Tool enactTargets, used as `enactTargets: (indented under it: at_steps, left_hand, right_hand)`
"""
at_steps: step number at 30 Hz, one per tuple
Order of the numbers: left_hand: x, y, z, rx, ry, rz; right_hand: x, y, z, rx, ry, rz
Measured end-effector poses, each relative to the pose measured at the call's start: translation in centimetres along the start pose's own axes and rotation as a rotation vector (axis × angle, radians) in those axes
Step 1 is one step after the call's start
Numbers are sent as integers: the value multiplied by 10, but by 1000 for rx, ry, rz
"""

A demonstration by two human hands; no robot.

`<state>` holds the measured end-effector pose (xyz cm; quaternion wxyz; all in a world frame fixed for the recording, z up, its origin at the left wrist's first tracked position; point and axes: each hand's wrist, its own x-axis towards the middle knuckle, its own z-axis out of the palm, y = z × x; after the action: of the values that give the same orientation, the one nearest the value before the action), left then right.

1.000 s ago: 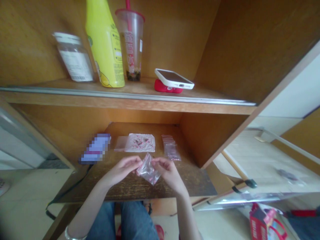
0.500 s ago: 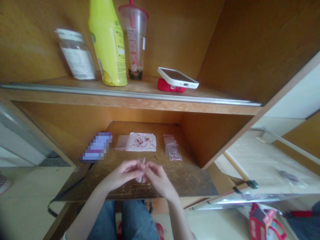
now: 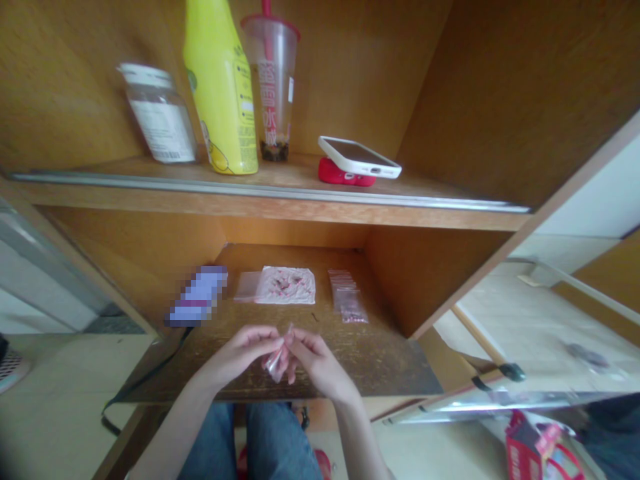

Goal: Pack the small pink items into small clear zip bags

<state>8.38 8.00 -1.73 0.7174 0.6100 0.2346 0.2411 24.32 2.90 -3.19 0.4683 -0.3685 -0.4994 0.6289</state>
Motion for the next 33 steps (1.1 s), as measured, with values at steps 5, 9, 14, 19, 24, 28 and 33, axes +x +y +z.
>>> enactTargets:
  at_steps: [5,9,14,19,24,28,33]
  left_hand:
    - [4,-12,5,-240,96,-14]
    - [8,-21,9,-403,169,-4]
    - [9,-26,9,-468,207,10]
    - [10,-29,7,-489,234,11]
    - [11,-36,5,-511,247,15]
    - [14,-38,5,-490,241,42]
    - [19,-36,5,-207,272,117]
  right_hand:
    - [3,3,8,187,22,-50]
    - [6,5,15,219,73,-101]
    - [9,9,15,218,85,-98]
    - [10,11,13,228,57,-107]
    - [10,13,12,191,63,-127]
    - [15,16,13,203,98,-124]
    - [27,27,15,270,230,-73]
